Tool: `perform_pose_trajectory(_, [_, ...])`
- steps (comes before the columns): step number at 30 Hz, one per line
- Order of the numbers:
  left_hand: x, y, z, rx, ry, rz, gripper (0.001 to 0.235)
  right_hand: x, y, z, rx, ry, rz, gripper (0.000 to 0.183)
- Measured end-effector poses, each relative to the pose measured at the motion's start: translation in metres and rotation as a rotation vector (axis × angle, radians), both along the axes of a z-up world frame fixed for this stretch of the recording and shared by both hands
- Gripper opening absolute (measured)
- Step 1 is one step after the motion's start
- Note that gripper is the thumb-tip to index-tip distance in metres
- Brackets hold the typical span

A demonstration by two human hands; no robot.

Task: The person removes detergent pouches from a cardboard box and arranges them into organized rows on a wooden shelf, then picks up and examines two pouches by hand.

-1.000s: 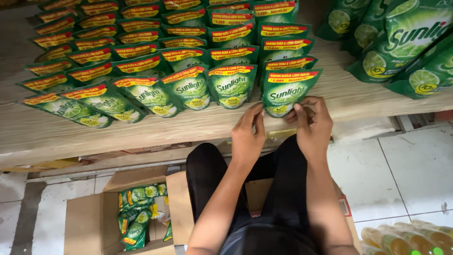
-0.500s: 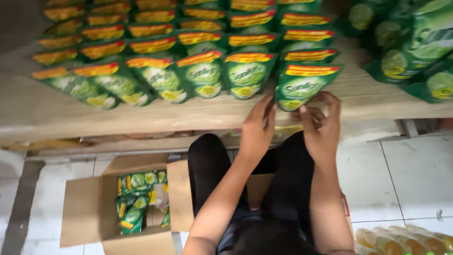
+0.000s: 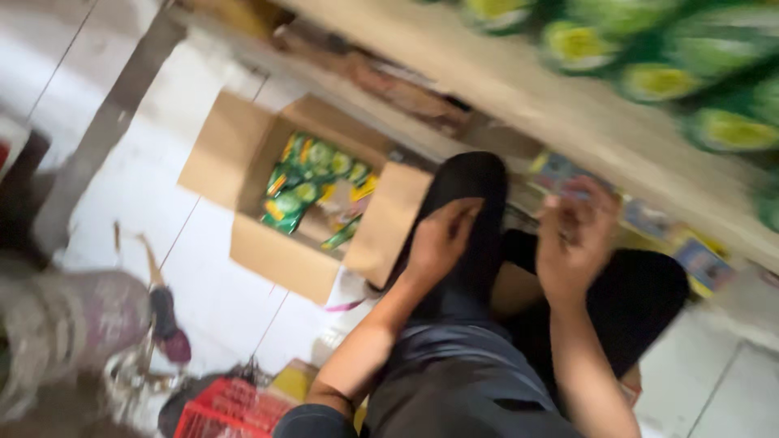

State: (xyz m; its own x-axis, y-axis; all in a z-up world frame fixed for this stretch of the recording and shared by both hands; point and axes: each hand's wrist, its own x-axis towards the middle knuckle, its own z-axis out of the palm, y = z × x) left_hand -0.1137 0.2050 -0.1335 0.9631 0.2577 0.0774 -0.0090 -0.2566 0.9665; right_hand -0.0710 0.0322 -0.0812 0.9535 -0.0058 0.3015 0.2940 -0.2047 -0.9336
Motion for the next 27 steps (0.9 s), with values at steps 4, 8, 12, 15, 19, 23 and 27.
perform_pose_trajectory(4, [-0.048, 0.078, -0.093, 0.066, 0.128, 0.271, 0.019, 0.021, 0.090, -0.072, -0.366, 0.125, 0.423, 0.040])
perform_pose_trajectory(8, [-0.091, 0.133, -0.177, 0.183, 0.280, 0.423, 0.023, 0.018, 0.180, -0.157, -0.371, 0.270, 0.732, 0.051])
perform_pose_trajectory(12, [-0.103, 0.171, -0.252, 0.292, 0.257, 0.456, 0.032, 0.010, 0.244, -0.225, -0.400, 0.187, 0.904, 0.054])
perform_pose_trajectory(15, [-0.108, 0.195, -0.300, 0.331, 0.393, 0.451, 0.052, 0.002, 0.257, -0.254, -0.457, 0.235, 0.890, 0.059])
perform_pose_trajectory(19, [-0.097, 0.226, -0.346, 0.441, 0.908, 0.198, 0.079, 0.010, 0.256, -0.267, -0.429, 0.373, 0.862, 0.053])
perform_pose_trajectory(23, [-0.079, 0.230, -0.370, 0.924, 1.042, 0.081, 0.042, 0.013, 0.257, -0.268, -0.475, 0.408, 0.841, 0.047])
perform_pose_trajectory(27, [-0.066, 0.229, -0.377, 0.821, 1.209, -0.008, 0.026, 0.014, 0.257, -0.270, -0.465, 0.429, 0.801, 0.047])
